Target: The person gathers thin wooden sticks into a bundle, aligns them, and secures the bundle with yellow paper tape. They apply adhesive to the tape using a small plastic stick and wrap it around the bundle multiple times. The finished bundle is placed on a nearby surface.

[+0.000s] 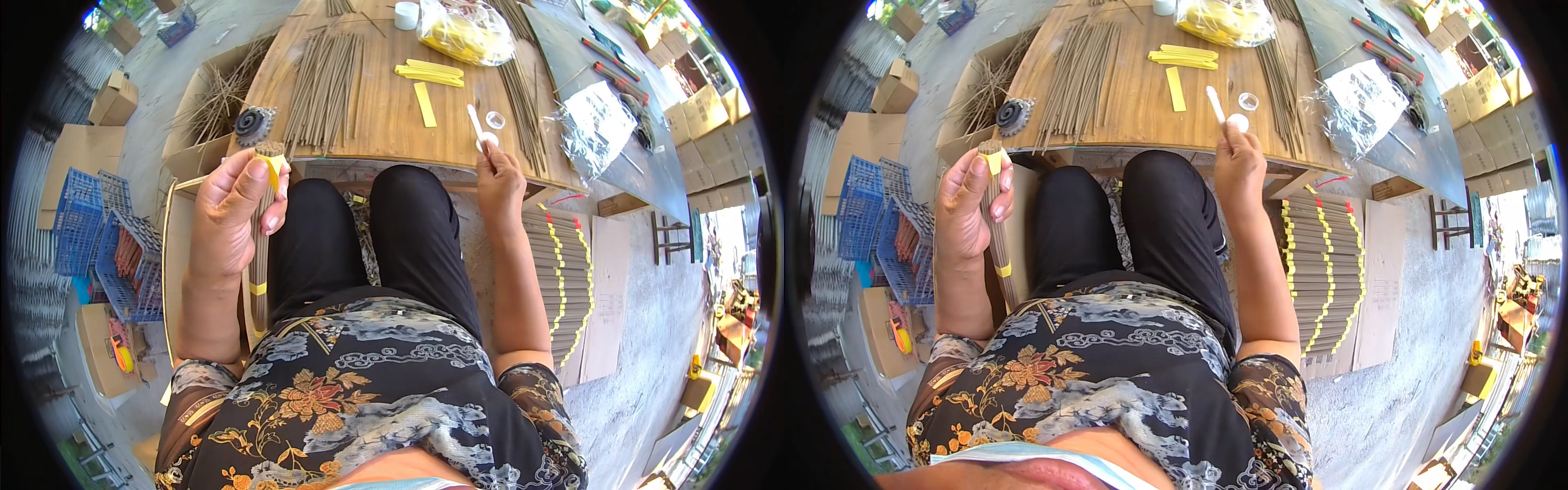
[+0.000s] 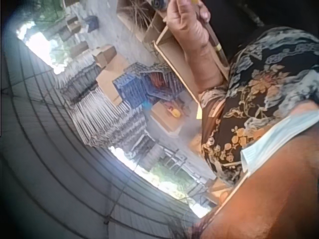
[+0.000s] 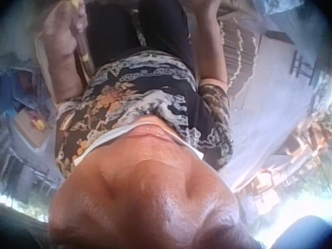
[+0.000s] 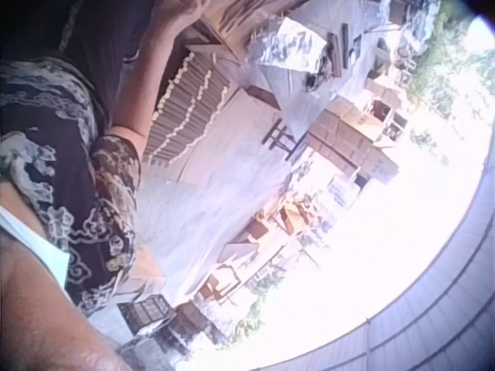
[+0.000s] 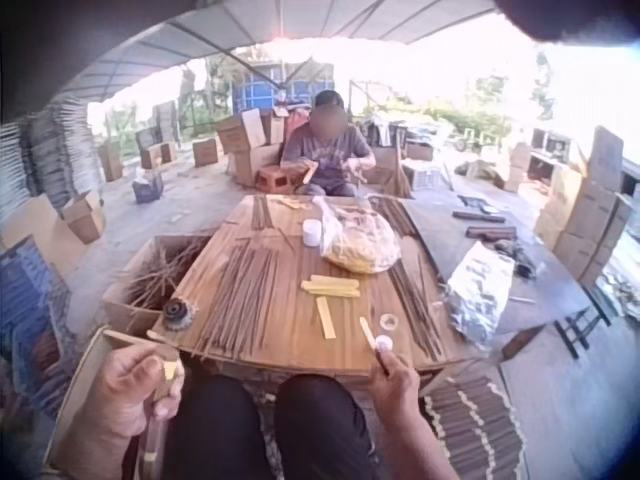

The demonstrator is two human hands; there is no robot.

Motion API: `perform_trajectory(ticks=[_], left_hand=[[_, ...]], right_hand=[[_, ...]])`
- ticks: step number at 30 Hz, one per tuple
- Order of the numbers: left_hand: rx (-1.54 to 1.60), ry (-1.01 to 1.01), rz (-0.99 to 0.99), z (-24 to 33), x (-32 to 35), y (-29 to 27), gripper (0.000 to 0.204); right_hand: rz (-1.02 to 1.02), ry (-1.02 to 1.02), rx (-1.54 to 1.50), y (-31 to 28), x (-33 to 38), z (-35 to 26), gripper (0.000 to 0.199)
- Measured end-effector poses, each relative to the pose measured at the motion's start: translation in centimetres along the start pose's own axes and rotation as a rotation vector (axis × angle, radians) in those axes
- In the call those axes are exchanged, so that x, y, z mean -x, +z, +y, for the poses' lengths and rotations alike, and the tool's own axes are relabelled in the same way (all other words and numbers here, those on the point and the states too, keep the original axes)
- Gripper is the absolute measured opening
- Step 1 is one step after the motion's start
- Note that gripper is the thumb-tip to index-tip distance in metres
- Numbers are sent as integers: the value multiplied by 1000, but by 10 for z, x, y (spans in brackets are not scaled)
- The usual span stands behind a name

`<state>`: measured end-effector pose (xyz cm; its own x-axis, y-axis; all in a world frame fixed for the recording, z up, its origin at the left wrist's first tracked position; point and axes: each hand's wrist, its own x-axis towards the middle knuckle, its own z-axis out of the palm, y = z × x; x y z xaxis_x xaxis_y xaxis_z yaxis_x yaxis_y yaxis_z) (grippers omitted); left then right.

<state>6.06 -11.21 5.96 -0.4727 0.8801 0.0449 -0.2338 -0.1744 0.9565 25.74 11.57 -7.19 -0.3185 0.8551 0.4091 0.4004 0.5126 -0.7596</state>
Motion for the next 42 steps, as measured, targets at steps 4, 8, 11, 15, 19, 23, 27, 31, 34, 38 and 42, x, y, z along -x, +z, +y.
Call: perform_trajectory(ticks=[4, 8, 11, 15, 19, 23, 27, 31, 34, 38, 42], left_hand=[[-222, -53, 48, -12, -7, 8, 23], [-293, -92, 7, -25, -10, 8, 28], [-314, -166, 28, -29, -8, 11, 27], [-285, -179, -5, -34, -8, 15, 25], [-331, -200, -56, -37, 1, 22, 24], [-340, -86, -88, -38, 9, 23, 27], [-292, -150, -160, -29, 21, 15, 29], [-159, -228, -199, -23, 29, 14, 29], [-46, -259, -211, -23, 31, 12, 29], [97, -310, -198, -18, 34, 13, 29], [222, -371, -244, -20, 33, 8, 32]], right_hand=[[-14, 49, 159, 5, -18, 40, 19], [-24, 40, 186, 16, -28, 60, 11], [-40, 35, 312, 15, -30, 55, 15], [127, -216, 443, -5, -22, 4, 29], [-384, -91, -463, -11, 21, -106, 53], [-596, -221, -573, 18, 35, -137, 61], [-753, -226, -841, 20, 38, -138, 44], [-677, -340, -808, 20, 42, -138, 41], [-690, -351, -805, 19, 43, -139, 38], [-663, -455, -768, 18, 41, -141, 36], [-670, -538, -790, 19, 36, -139, 34]])
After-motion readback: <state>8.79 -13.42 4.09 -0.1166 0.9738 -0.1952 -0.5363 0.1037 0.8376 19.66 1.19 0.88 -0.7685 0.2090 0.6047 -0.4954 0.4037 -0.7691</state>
